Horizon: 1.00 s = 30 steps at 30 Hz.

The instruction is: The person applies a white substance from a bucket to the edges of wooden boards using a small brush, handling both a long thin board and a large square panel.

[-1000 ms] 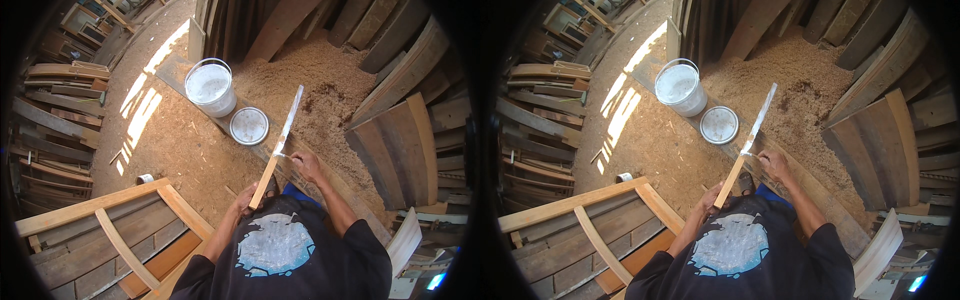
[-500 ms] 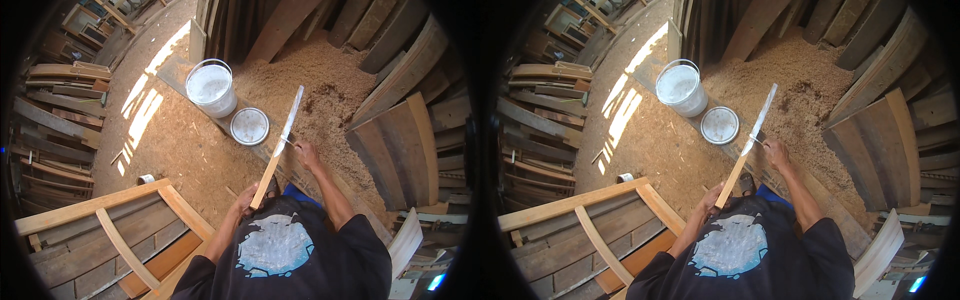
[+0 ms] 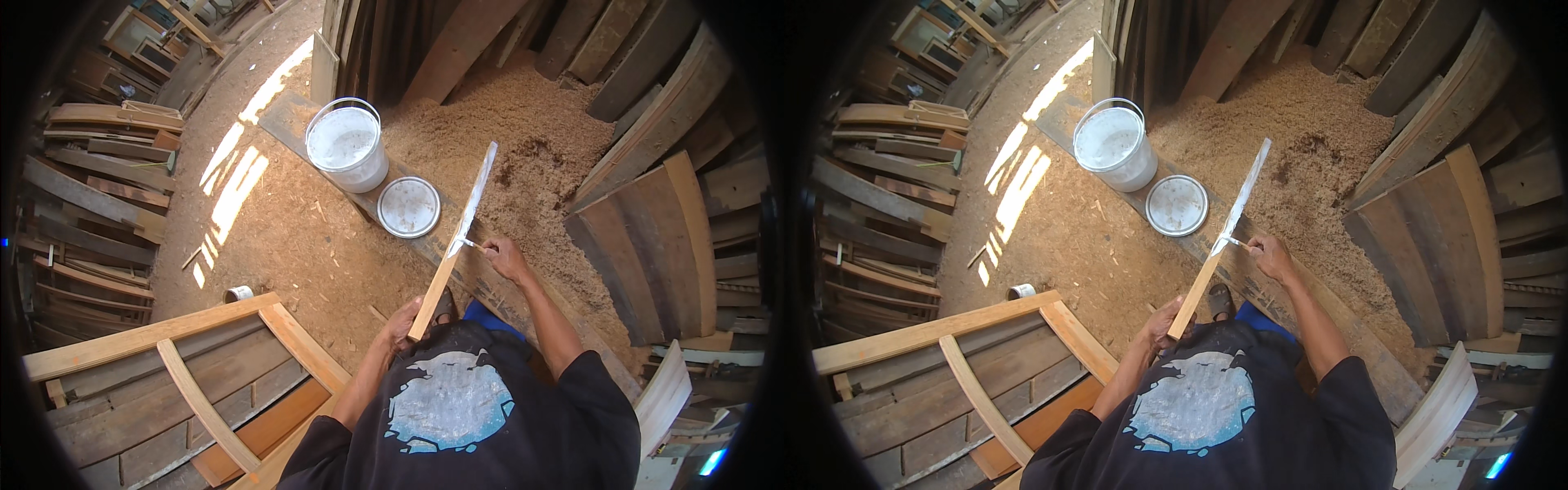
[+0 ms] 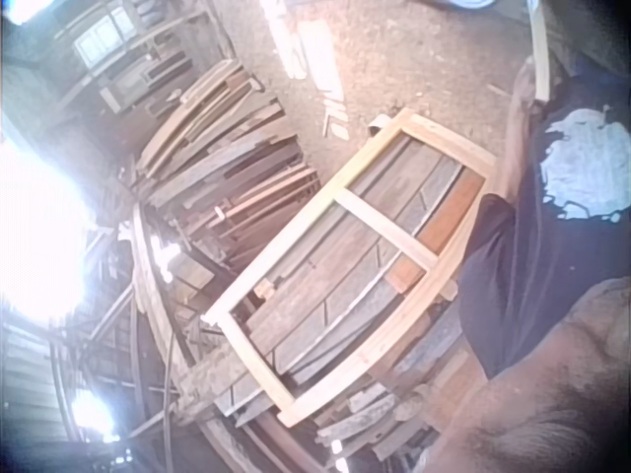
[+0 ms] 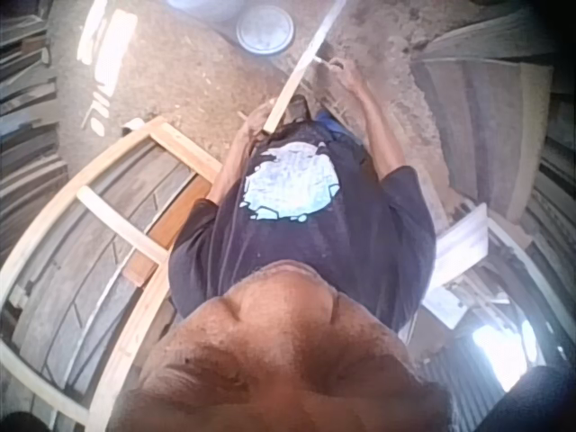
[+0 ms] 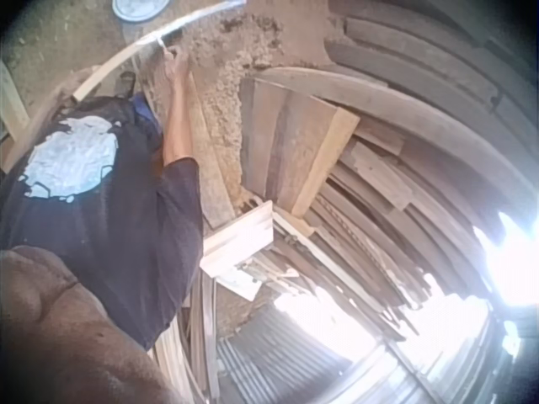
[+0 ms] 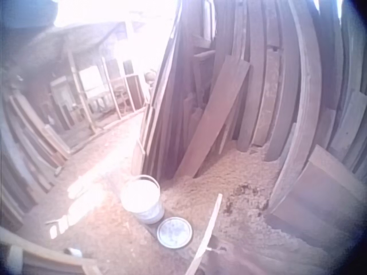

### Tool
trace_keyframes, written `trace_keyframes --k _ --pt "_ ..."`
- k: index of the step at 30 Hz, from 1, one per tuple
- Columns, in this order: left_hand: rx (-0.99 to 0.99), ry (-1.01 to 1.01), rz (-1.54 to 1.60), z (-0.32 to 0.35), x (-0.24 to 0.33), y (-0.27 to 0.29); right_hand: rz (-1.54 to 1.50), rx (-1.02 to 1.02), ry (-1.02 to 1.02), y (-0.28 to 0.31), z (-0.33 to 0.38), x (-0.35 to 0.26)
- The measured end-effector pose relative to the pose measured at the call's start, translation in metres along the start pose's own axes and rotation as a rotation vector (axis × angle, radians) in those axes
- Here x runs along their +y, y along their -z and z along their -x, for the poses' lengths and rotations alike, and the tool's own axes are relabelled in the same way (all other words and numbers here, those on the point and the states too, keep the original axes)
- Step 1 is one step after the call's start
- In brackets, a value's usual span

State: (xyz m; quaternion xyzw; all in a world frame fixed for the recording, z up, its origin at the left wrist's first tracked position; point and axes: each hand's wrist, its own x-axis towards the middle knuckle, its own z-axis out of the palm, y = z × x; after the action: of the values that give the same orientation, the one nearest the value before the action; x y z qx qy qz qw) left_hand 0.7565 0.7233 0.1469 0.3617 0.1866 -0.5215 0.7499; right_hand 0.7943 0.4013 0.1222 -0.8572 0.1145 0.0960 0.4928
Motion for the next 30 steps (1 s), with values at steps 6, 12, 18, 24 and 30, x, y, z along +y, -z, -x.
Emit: trace_keyframes --k 6,12,18,24,30 --pt "0.022 -0.006 -0.037 0.002 0.003 -0.007 -0.050 0.182 -0.040 -0.004 -0.039 0.027" --pt "0.019 -0.026 -0.044 0.002 -0.001 -0.004 -0.042 0.045 0.016 -0.008 -0.043 0.025" --pt "0.051 -0.063 -0.030 -0.003 -0.003 -0.006 -0.080 -0.108 0.008 -0.002 -0.011 0.003" --pt "-0.008 -0.064 0.035 -0.004 0.006 -0.023 -0.210 -0.196 -0.026 -0.009 0.024 -0.007" --pt "0.028 -0.065 0.000 -0.008 0.009 -0.025 -0.166 -0.229 0.020 -0.010 0.057 -0.036"
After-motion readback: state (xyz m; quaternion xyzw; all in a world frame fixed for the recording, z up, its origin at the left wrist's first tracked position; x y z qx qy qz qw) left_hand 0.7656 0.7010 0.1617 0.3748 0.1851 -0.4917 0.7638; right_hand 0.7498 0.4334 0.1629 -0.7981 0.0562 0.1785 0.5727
